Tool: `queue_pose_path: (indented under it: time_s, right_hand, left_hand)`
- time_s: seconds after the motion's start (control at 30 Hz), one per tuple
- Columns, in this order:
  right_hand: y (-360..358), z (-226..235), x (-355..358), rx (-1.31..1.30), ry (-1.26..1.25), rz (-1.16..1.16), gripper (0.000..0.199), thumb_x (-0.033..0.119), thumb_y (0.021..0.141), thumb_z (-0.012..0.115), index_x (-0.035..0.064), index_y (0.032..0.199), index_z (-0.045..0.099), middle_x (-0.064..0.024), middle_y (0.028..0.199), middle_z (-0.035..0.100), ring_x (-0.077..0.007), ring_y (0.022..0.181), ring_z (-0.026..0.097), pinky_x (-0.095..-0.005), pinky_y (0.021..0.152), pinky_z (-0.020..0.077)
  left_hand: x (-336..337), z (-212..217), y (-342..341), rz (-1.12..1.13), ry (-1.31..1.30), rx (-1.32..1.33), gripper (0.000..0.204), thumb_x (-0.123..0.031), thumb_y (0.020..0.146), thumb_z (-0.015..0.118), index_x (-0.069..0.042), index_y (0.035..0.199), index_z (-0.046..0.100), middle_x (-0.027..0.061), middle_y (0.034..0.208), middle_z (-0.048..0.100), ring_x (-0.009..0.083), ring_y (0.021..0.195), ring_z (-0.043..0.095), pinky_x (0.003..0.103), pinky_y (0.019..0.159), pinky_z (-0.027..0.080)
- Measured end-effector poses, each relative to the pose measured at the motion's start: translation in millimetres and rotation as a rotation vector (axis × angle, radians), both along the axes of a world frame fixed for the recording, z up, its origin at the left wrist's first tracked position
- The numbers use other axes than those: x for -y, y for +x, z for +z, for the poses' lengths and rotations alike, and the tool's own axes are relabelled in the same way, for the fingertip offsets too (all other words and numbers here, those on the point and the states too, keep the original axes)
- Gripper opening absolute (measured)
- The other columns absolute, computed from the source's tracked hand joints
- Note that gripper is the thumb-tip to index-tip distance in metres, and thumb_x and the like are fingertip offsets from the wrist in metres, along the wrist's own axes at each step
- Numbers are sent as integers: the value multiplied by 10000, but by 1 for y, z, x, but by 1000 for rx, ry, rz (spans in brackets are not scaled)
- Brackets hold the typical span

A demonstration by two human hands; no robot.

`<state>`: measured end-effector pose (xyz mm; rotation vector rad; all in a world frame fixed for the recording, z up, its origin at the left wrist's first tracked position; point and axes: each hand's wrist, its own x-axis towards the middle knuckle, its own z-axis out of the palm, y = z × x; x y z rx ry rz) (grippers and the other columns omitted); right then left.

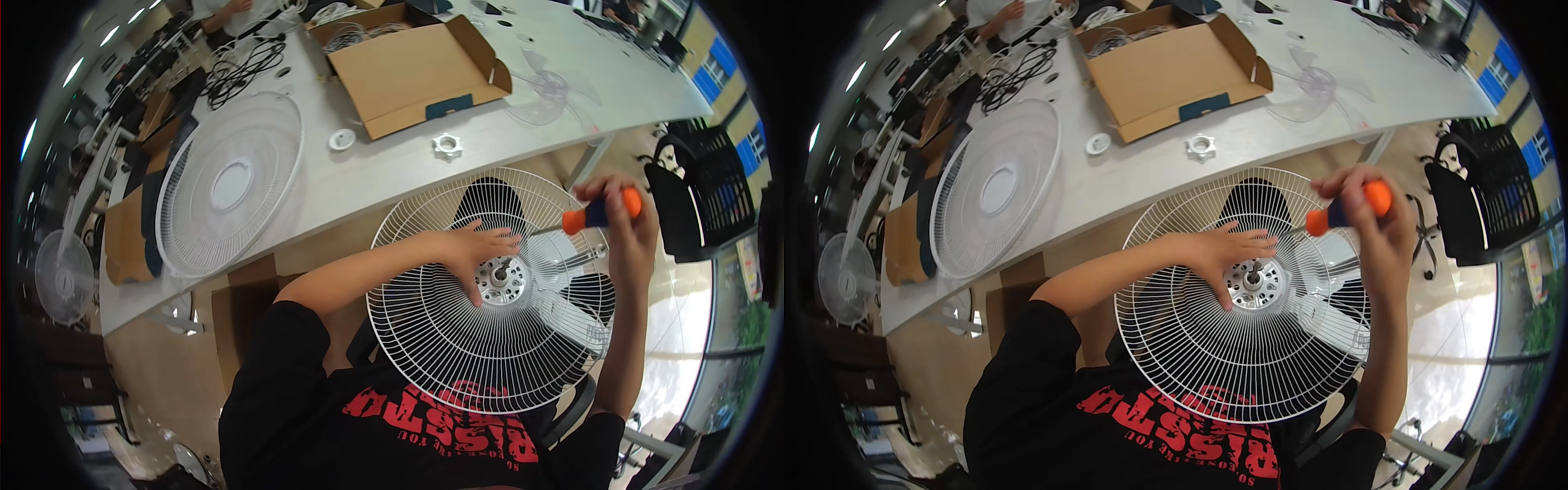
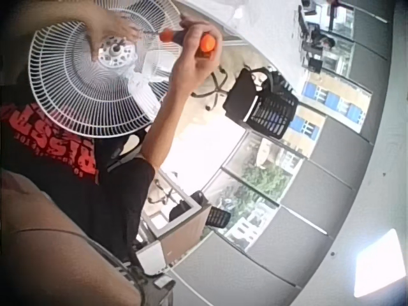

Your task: Assembling the front and back grill and the blade of a white electric fan.

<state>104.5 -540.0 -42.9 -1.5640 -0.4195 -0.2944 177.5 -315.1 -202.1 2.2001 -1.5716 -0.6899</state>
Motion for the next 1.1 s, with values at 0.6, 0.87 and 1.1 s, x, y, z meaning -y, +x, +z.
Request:
queue_pose_path:
  time_s: [0.6, 0.87, 1.1]
  right_hand:
    - [186, -111, -99, 216, -960, -54, 611, 395, 751, 863, 34, 1216, 700, -167, 1072, 722, -323, 984, 689, -413, 878, 543]
    - [180, -130, -122, 196, -1005, -90, 583, 337, 750, 858, 53, 1232, 693, -162, 1105, 721, -348, 1024, 684, -422, 886, 538]
    - [122, -74, -124, 307, -813, 155, 573, 322, 751, 870, -7, 1187, 697, -184, 1117, 730, -337, 1015, 699, -415, 904, 533]
  left_hand:
    - [-74, -1, -58, 330, 54, 26, 1395, -626, 521, 909, -92, 1622, 239, 137, 1716, 137, 313, 1589, 86, 673, 1222, 106]
    - [-91, -2, -85, 456, 95, -2, 1397, -688, 506, 891, -121, 1620, 266, 106, 1721, 127, 309, 1589, 88, 703, 1210, 88]
    - [-98, 3, -91, 518, 99, 80, 1368, -683, 495, 895, -195, 1624, 295, 193, 1708, 91, 390, 1580, 57, 693, 1214, 85]
